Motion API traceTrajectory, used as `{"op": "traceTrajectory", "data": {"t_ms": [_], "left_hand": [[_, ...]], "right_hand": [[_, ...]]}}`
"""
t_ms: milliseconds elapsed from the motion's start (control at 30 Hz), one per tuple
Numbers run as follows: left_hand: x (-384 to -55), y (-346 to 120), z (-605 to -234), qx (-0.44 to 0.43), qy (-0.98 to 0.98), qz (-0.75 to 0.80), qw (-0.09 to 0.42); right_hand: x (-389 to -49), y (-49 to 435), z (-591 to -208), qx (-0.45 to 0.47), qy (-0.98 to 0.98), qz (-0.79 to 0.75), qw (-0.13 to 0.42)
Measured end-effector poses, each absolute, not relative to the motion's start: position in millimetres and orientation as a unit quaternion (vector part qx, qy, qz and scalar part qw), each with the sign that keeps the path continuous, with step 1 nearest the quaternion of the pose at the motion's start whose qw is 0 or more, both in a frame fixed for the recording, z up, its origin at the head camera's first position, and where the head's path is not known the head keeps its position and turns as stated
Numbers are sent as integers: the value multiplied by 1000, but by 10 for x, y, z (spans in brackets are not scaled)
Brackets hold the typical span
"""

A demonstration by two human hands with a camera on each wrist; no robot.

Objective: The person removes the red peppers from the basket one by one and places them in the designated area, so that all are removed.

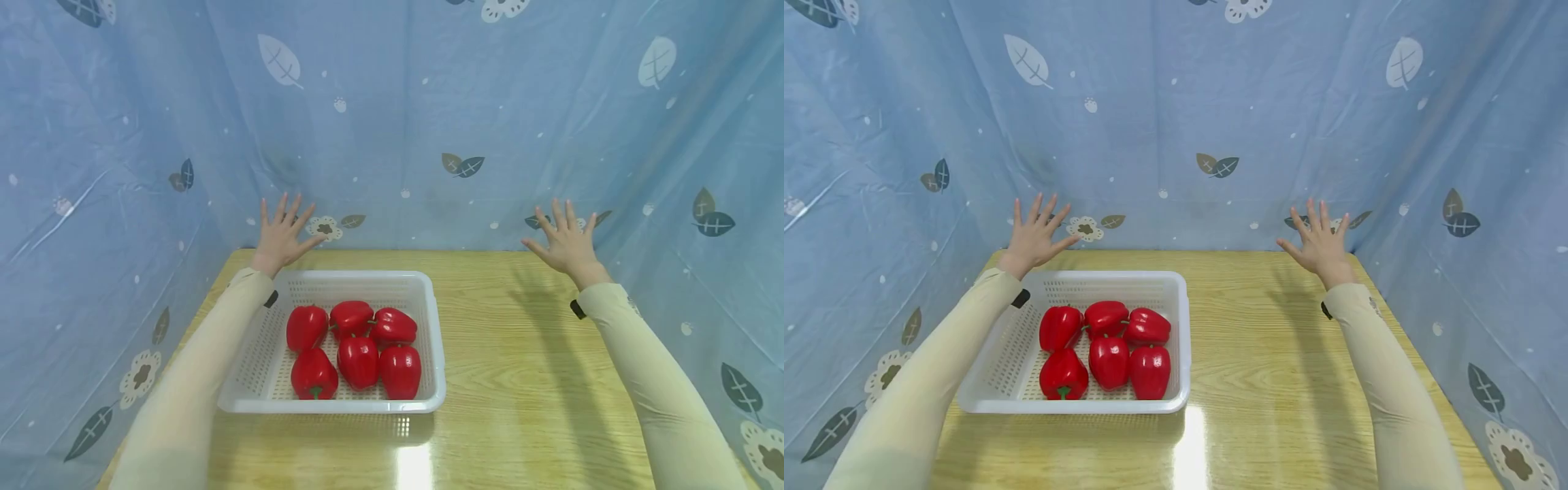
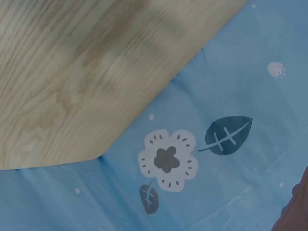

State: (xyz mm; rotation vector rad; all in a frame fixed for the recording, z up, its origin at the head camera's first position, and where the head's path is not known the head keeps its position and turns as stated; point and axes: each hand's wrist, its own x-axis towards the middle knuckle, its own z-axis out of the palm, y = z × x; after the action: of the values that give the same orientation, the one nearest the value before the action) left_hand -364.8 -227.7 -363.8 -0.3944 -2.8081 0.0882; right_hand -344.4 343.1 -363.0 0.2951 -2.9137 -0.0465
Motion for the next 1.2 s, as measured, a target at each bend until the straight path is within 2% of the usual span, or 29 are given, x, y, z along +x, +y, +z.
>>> {"op": "traceTrajectory", "data": {"t_ms": [533, 800, 1200], "left_hand": [[-3545, -2479, -3631, -159, -980, 43, 115], [-3377, -2578, -3607, -178, -978, 48, 96], [-3136, -2696, -3738, -229, -965, 50, 114]], "right_hand": [[-3492, 3033, -3691, 152, -985, -25, 81], [-3493, 2705, -3714, 205, -972, -27, 109], [-3419, 2264, -3765, 268, -959, 32, 90]]}}
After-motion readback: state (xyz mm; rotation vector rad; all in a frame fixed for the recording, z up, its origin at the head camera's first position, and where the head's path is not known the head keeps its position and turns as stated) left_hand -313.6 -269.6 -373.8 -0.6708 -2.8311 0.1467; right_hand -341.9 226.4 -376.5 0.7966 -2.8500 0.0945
